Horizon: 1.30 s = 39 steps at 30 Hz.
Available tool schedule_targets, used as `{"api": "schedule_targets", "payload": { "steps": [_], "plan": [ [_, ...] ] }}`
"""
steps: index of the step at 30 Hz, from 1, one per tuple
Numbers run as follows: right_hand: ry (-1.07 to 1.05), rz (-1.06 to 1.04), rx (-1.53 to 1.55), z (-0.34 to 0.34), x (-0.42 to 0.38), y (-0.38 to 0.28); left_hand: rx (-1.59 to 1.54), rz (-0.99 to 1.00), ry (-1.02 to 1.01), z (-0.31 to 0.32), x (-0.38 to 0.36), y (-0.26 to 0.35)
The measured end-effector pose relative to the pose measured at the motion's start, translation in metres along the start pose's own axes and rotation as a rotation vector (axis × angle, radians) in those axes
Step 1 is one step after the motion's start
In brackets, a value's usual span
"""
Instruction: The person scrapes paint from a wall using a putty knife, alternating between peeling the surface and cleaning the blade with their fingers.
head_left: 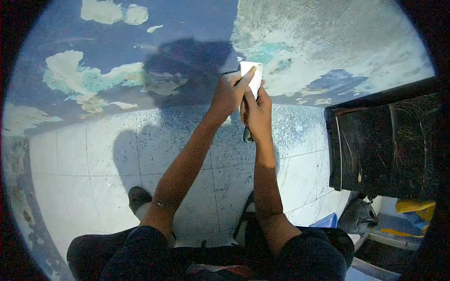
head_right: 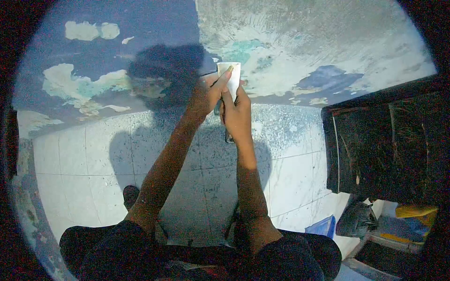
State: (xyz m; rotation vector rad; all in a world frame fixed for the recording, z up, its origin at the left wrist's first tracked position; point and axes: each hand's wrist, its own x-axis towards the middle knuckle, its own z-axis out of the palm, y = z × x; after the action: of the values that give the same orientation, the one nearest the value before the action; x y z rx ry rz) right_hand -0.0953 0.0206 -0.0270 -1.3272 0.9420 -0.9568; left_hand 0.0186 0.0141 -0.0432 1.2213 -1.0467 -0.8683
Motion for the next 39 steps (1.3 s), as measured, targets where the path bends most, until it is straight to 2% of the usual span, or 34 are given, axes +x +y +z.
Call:
{"api": "schedule_targets", "payload": {
  "steps": [8, 11, 14, 16, 18, 20, 22, 26, 27, 28, 29, 31, 34, 36, 37, 39],
  "plan": [
    [0.057, -0.080, -0.033, 0.005, 0.005, 0.014, -0.003, 0.014, -0.018, 0.000, 0.007, -0.018],
    [0.055, -0.009, -0.045, 0.003, 0.001, 0.009, 0.015, 0.067, 0.011, 0.001, 0.004, -0.013],
    [0.066, -0.020, -0.075, 0.002, 0.000, 0.009, -0.058, 0.031, 0.020, 0.003, 0.002, -0.008],
    [0.076, -0.030, -0.122, 0.000, 0.002, 0.011, -0.099, -0.069, -0.007, 0.002, 0.002, -0.007],
    [0.086, -0.037, -0.165, -0.002, 0.004, 0.014, -0.112, -0.033, 0.011, 0.005, 0.001, -0.006],
    [0.109, -0.136, -0.295, -0.003, 0.006, 0.014, -0.125, 0.008, 0.035, 0.007, 0.001, -0.006],
    [0.121, -0.178, -0.308, 0.002, 0.004, 0.007, -0.092, 0.082, 0.085, 0.010, -0.001, -0.002],
    [0.132, -0.324, -0.268, 0.006, 0.008, 0.007, -0.150, 0.132, 0.034, 0.004, 0.002, 0.014],
    [0.129, -0.327, -0.266, 0.007, 0.008, 0.008, -0.023, 0.099, 0.007, 0.000, 0.002, 0.017],
    [0.139, -0.247, -0.220, 0.008, 0.007, 0.010, 0.104, 0.066, -0.018, -0.004, 0.002, 0.021],
    [0.148, -0.164, -0.175, 0.008, 0.007, 0.011, 0.106, 0.065, -0.014, -0.005, 0.001, 0.025],
    [0.122, -0.107, -0.205, 0.004, 0.007, 0.006, 0.013, 0.114, -0.002, -0.002, -0.003, 0.030],
    [0.098, -0.051, -0.207, 0.005, 0.006, 0.001, -0.037, 0.047, 0.029, 0.002, -0.003, 0.029],
    [0.157, -0.249, -0.248, 0.004, 0.010, 0.011, -0.042, 0.103, 0.022, 0.004, -0.002, 0.026],
    [0.162, -0.246, -0.249, 0.003, 0.010, 0.010, -0.046, 0.159, 0.019, 0.004, -0.002, 0.023],
    [0.185, -0.343, -0.347, 0.003, 0.011, 0.003, -0.051, 0.136, -0.025, 0.001, 0.006, 0.008]
  ]
}}
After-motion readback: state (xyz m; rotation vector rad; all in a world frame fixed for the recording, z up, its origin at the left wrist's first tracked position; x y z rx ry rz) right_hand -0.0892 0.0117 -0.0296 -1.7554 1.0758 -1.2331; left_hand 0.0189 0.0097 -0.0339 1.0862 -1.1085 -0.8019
